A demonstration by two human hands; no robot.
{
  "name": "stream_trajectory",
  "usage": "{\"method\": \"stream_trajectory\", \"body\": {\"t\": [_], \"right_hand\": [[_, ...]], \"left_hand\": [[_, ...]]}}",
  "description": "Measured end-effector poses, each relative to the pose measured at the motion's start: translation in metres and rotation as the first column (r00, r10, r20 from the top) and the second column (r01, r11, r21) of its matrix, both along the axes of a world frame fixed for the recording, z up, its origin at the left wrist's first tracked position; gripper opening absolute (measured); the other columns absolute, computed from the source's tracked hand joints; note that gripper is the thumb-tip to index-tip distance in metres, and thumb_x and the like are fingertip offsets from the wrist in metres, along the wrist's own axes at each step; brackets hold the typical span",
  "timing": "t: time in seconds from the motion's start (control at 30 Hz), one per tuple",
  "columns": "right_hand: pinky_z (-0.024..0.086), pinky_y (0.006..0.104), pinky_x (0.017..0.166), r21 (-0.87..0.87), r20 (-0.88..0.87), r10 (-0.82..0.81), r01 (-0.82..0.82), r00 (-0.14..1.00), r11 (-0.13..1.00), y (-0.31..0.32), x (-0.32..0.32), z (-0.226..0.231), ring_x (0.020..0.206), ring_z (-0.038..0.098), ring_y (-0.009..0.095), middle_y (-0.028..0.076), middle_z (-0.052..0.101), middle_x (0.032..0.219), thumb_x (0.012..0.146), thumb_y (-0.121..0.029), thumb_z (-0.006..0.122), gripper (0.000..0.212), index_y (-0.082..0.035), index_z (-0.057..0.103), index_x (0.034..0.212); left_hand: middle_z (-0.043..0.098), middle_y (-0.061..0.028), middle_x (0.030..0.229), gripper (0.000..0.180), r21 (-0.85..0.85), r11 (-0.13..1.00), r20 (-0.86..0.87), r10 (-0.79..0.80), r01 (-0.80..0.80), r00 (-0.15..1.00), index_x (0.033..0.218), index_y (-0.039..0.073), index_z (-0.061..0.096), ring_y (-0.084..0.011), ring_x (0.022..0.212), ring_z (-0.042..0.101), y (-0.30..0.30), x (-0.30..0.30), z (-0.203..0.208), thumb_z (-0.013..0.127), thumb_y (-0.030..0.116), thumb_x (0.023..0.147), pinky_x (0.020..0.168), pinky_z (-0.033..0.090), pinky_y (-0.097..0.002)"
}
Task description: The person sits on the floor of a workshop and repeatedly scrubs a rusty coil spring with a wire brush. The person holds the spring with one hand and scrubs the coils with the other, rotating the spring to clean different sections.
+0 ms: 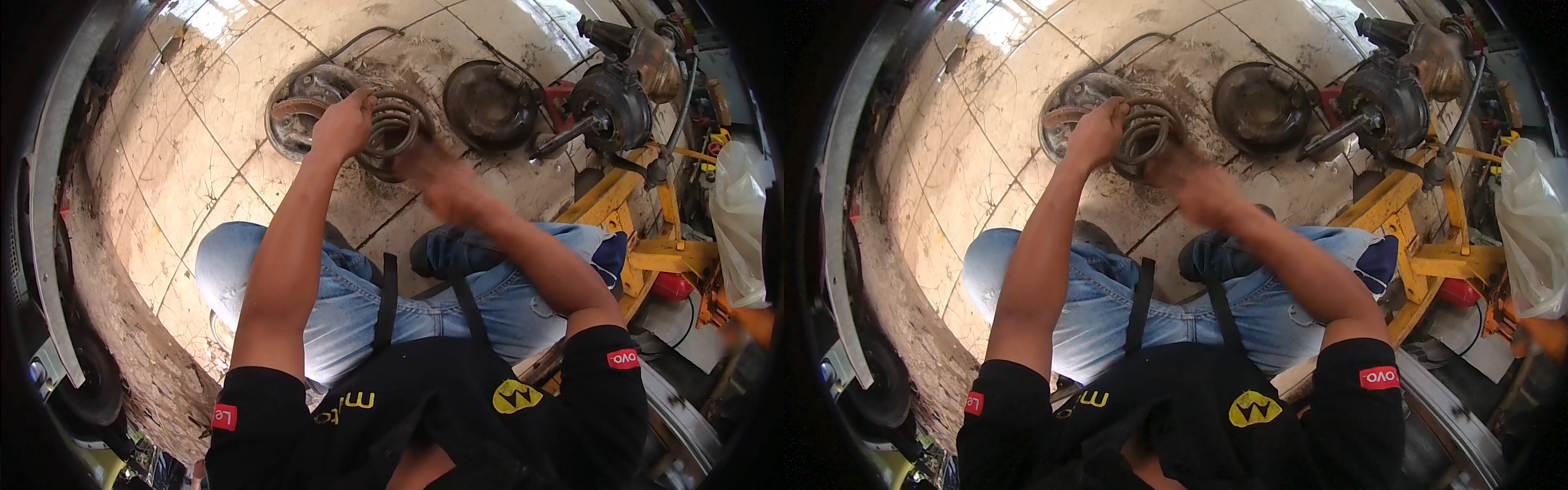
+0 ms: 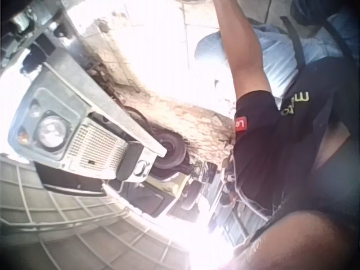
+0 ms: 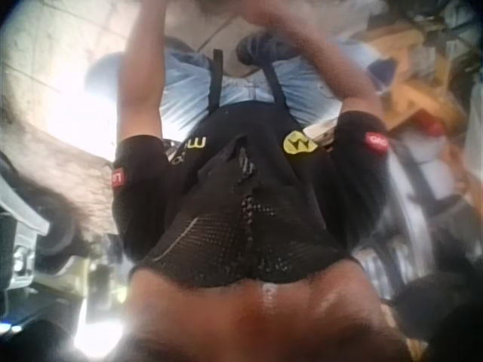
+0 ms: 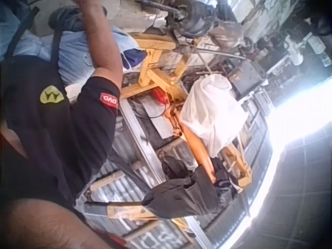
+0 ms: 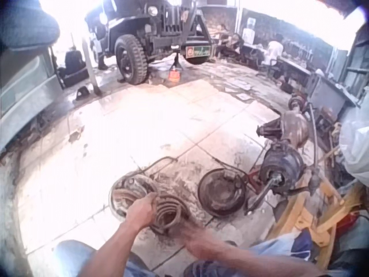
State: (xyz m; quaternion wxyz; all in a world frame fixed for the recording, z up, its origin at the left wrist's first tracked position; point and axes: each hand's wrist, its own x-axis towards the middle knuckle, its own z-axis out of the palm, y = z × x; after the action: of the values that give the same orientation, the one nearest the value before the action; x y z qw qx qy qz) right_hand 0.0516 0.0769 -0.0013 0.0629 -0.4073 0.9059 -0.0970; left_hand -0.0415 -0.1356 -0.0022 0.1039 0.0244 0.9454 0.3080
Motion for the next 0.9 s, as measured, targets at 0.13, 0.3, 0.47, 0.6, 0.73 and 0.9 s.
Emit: {"method": "stream_trajectory", "body": {"t": [0.13, 0.3, 0.47, 0.6, 0.73, 0.9], "right_hand": [[0.013, 0.0463, 0.119, 0.127, -0.058, -0.137, 0.143, 0.989, 0.982, -0.002, 0.0, 0.004, 0.142, 0.026, 0.024, 0.008, 0.035, 0.151, 0.082, -0.013, 0.051, 0.059, -0.008, 0.044, 0.14], [0.01, 0.0464, 0.119, 0.118, -0.056, -0.104, 0.11, 0.993, 0.987, 0.003, -0.016, 0.003, 0.144, 0.022, 0.024, 0.01, 0.034, 0.151, 0.083, -0.012, 0.047, 0.058, -0.007, 0.042, 0.141], [0.011, 0.0473, 0.118, 0.117, 0.076, 0.061, -0.07, 0.995, 0.991, 0.005, -0.004, -0.002, 0.145, 0.018, 0.029, 0.013, 0.031, 0.152, 0.084, -0.012, 0.047, 0.06, -0.005, 0.039, 0.143], [0.011, 0.0478, 0.118, 0.027, -0.1, -0.162, 0.165, 0.982, 0.986, 0.011, -0.012, -0.002, 0.143, 0.023, 0.032, 0.014, 0.031, 0.152, 0.083, -0.012, 0.047, 0.061, -0.006, 0.038, 0.143], [0.013, 0.048, 0.117, 0.026, -0.004, -0.057, 0.057, 0.998, 0.998, 0.009, 0.002, -0.005, 0.143, 0.022, 0.032, 0.015, 0.029, 0.153, 0.082, -0.014, 0.051, 0.064, -0.005, 0.036, 0.144], [0.015, 0.0469, 0.117, 0.047, -0.018, -0.119, 0.119, 0.993, 0.992, 0.001, 0.01, -0.001, 0.142, 0.025, 0.028, 0.012, 0.034, 0.151, 0.083, -0.012, 0.05, 0.061, -0.008, 0.038, 0.143]], "left_hand": [[0.064, -0.0227, 0.109, 0.038, 0.03, 1.0, -0.002, -0.003, 0.004, 1.0, 0.12, 0.01, 0.057, -0.0408, 0.104, 0.059, 0.003, 0.002, -0.001, 0.04, 0.036, 0.098, 0.087, 0.046, -0.0494], [0.064, -0.0238, 0.107, 0.038, 0.048, 0.999, -0.045, -0.008, 0.01, 0.999, 0.12, 0.008, 0.057, -0.042, 0.101, 0.059, -0.002, 0.003, -0.007, 0.04, 0.035, 0.098, 0.086, 0.047, -0.0498], [0.064, -0.0248, 0.105, 0.038, 0.039, 0.999, -0.036, 0.005, -0.003, 0.999, 0.12, 0.008, 0.057, -0.0426, 0.1, 0.06, 0.0, 0.004, -0.006, 0.04, 0.034, 0.098, 0.085, 0.047, -0.0498], [0.064, -0.025, 0.106, 0.038, 0.035, 0.999, -0.018, -0.009, 0.009, 1.0, 0.12, 0.007, 0.056, -0.0423, 0.101, 0.059, 0.003, 0.001, -0.002, 0.041, 0.033, 0.098, 0.087, 0.046, -0.0491], [0.064, -0.025, 0.104, 0.038, 0.009, 1.0, -0.007, 0.018, -0.018, 1.0, 0.12, 0.006, 0.056, -0.0422, 0.1, 0.06, 0.004, 0.001, 0.005, 0.04, 0.031, 0.098, 0.086, 0.046, -0.0493], [0.065, -0.0273, 0.1, 0.038, -0.029, 0.998, -0.008, 0.057, -0.057, 0.998, 0.118, 0.005, 0.056, -0.0436, 0.096, 0.061, 0.014, 0.005, 0.005, 0.04, 0.031, 0.097, 0.085, 0.047, -0.0508]]}}
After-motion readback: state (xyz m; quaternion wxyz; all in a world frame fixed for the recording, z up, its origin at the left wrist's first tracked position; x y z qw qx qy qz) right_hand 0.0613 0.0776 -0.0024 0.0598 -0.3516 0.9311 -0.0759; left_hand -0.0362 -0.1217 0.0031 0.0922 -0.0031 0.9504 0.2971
